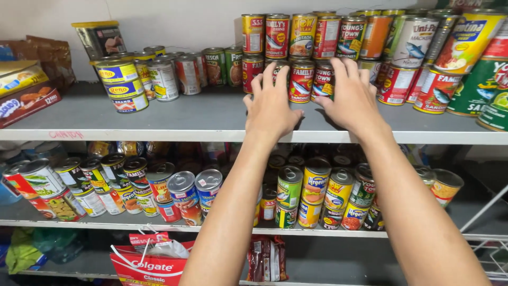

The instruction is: Organizing and restocking various canned goods on grocery store shelves.

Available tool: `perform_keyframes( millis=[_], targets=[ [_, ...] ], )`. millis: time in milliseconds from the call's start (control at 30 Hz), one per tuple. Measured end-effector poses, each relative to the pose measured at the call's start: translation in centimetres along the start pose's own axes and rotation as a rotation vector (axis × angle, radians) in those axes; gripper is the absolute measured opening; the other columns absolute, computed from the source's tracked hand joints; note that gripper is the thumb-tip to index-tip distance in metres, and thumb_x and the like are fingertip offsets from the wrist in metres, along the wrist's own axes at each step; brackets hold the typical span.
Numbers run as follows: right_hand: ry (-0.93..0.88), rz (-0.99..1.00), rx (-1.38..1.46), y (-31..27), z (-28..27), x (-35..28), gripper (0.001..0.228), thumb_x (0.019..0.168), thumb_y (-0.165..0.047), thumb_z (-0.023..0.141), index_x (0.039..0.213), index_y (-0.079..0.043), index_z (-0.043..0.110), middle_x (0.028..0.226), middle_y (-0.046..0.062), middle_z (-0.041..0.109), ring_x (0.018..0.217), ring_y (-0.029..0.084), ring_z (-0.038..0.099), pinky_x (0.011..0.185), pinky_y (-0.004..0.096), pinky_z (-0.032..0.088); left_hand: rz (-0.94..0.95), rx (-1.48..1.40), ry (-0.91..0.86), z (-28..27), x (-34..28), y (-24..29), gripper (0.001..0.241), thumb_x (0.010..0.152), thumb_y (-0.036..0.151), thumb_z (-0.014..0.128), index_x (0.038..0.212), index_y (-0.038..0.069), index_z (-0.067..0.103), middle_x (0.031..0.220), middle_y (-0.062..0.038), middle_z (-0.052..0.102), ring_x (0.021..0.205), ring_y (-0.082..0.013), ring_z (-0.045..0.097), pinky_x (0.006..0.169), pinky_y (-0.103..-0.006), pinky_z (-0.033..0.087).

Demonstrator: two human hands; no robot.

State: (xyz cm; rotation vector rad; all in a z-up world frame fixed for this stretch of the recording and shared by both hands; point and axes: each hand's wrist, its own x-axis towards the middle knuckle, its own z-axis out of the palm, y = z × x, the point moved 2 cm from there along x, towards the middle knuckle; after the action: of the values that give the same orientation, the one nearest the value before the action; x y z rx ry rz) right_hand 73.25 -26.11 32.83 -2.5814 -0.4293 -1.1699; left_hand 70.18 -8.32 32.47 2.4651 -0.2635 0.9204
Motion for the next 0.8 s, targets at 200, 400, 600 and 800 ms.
perform_keyframes(
  millis=[200,400,600,800],
  targets=[
    [-0.092,0.057,-0.003,0.1,0.7,0.4,0.101,0.074,-0.034,0.089,0.155,-0.012,0.033,0.159,0.013,0.034,0.139,0.043,0.036,0.105,0.063,0.038,-0.015,-0.022,-0.06,-0.2,-0.1,0.0,0.107,0.068,0.034,0.093,0.153,0.02,0.03,0.164,-0.005,0.019,0.149,-0.0372,0.022,0.11,-0.0679,0.03],
    [-0.135,0.047,0.009,0.0,0.9,0.5,0.106,0.073,-0.034,0.089,0.157,-0.013,0.028,0.163,0.01,0.029,0.144,0.042,0.031,0.109,0.065,0.036,0.014,0.03,-0.091,1.4,1.0,-0.9,0.102,0.077,0.035,0.086,0.158,0.023,0.026,0.168,-0.008,0.014,0.152,-0.0393,0.02,0.112,-0.0718,0.026],
    [-0.177,0.084,0.043,-0.3,0.6,0.3,0.109,0.073,-0.031,0.088,0.16,-0.016,0.023,0.168,0.007,0.025,0.145,0.039,0.032,0.113,0.063,0.034,-0.111,0.041,-0.264,-0.2,0.7,0.3,0.11,0.078,0.039,0.087,0.16,0.029,0.015,0.17,-0.007,0.0,0.153,-0.0411,0.016,0.113,-0.072,0.026],
    [-0.199,0.071,0.065,0.0,1.2,0.4,0.11,0.075,-0.03,0.087,0.16,-0.017,0.019,0.168,0.006,0.021,0.147,0.039,0.029,0.114,0.061,0.033,-0.091,-0.014,-0.229,2.1,2.2,-1.6,0.105,0.084,0.035,0.08,0.161,0.034,0.009,0.171,-0.01,-0.006,0.136,-0.0432,0.048,0.107,-0.0723,0.036]
  ],
)
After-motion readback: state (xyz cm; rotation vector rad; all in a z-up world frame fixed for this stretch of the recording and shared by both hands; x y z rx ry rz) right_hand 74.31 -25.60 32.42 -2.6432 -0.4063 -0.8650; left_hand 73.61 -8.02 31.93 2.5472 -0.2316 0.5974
